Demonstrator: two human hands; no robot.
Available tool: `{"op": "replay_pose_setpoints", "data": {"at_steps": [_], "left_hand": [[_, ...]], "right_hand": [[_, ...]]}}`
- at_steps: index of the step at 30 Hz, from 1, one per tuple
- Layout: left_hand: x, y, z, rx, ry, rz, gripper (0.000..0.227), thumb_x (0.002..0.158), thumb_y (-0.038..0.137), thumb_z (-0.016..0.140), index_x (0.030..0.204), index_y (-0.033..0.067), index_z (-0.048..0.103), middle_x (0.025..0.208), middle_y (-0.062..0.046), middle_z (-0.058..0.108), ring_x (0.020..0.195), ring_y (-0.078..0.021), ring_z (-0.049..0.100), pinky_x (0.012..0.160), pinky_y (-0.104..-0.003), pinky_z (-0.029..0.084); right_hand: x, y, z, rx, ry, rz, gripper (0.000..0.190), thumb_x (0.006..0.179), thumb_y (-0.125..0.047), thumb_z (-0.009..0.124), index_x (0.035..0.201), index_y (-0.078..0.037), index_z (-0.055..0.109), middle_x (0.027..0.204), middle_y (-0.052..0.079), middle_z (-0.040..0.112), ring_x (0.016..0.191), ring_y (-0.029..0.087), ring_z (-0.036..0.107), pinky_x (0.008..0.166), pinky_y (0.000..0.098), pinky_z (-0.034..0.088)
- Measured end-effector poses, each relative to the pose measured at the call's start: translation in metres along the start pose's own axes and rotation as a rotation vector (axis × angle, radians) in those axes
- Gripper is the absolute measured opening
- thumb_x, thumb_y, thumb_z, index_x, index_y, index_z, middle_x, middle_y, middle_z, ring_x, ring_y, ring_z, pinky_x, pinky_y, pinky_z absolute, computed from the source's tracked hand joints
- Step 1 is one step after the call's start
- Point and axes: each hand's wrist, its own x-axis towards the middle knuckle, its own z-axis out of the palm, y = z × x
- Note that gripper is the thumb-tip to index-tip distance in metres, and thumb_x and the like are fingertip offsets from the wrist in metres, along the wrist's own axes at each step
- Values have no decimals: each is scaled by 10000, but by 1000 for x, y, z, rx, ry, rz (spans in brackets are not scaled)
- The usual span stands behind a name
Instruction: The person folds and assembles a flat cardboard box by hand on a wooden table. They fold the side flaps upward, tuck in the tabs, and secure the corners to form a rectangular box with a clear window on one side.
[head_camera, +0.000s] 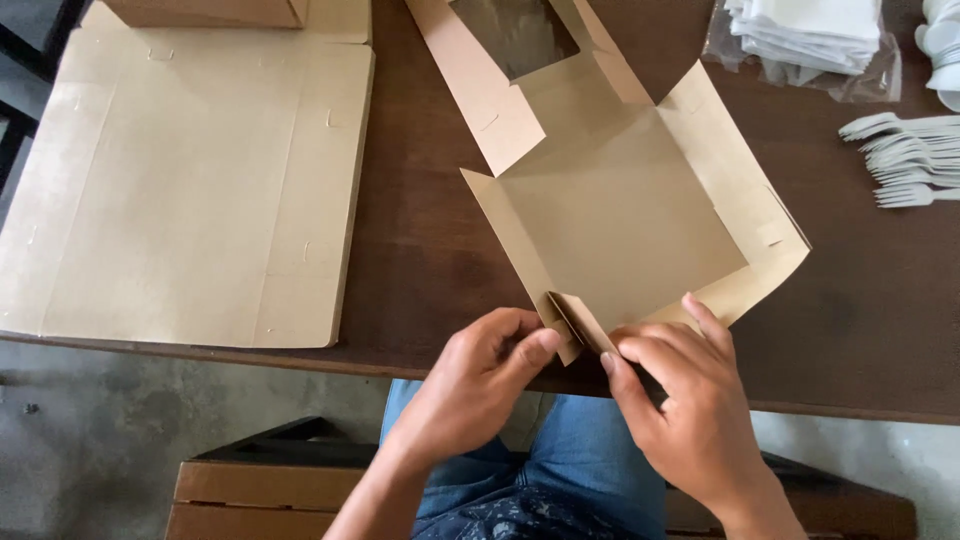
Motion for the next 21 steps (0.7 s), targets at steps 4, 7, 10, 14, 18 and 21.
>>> {"op": "replay_pose_setpoints", "data": {"at_steps": [4,7,10,14,18,21], "left_hand": [[14,-23,-12,87,116,212,303,1009,330,551,1107,91,709,988,-28,761,889,-132,683,799,-298,546],[35,-28,-34,479,382,657,307,928,-32,533,1225,41,560,1166,-216,610,1072,-381,629,938,-452,510],[69,-16,-59,1065,604,822,625,904,-109,421,1521,-9,404,1453,-282,446,1335,-453,482,1112,-565,438],[139,-4,-90,1511,633,847,895,816,-102,655,1615,178,364,1622,-92,278,1456,-374,364,1093,-561,482],[185,14,-100,1504,264,675,1100,570,-269,670,1541,160,383,1657,-126,82,1493,-428,111,1082,-700,334],[219,6,-110,1463,265,782,392,828,155,789,1154,192,575,1649,-122,235,1499,-418,201,1054,-690,317]], "right_hand": [[-8,6,-3,52,40,-22,160,991,-187,579,931,-125,714,976,-26,746,875,136,687,1216,480,293],[-14,18,-9,55,27,-74,142,980,-165,586,976,-134,725,1014,-32,743,955,134,698,1221,451,254],[-21,30,-16,58,31,-136,127,951,-153,614,907,-103,723,996,23,733,960,176,704,1223,491,260],[-30,41,-23,97,16,-172,147,942,-164,599,907,-109,731,1012,22,752,955,160,714,1210,518,299],[-39,49,-29,132,9,-178,158,937,-162,592,960,-105,736,1027,32,752,982,178,719,1212,505,288],[-43,57,-35,158,27,-166,136,929,-149,598,906,-109,726,1002,14,758,952,159,727,1205,503,300]]}}
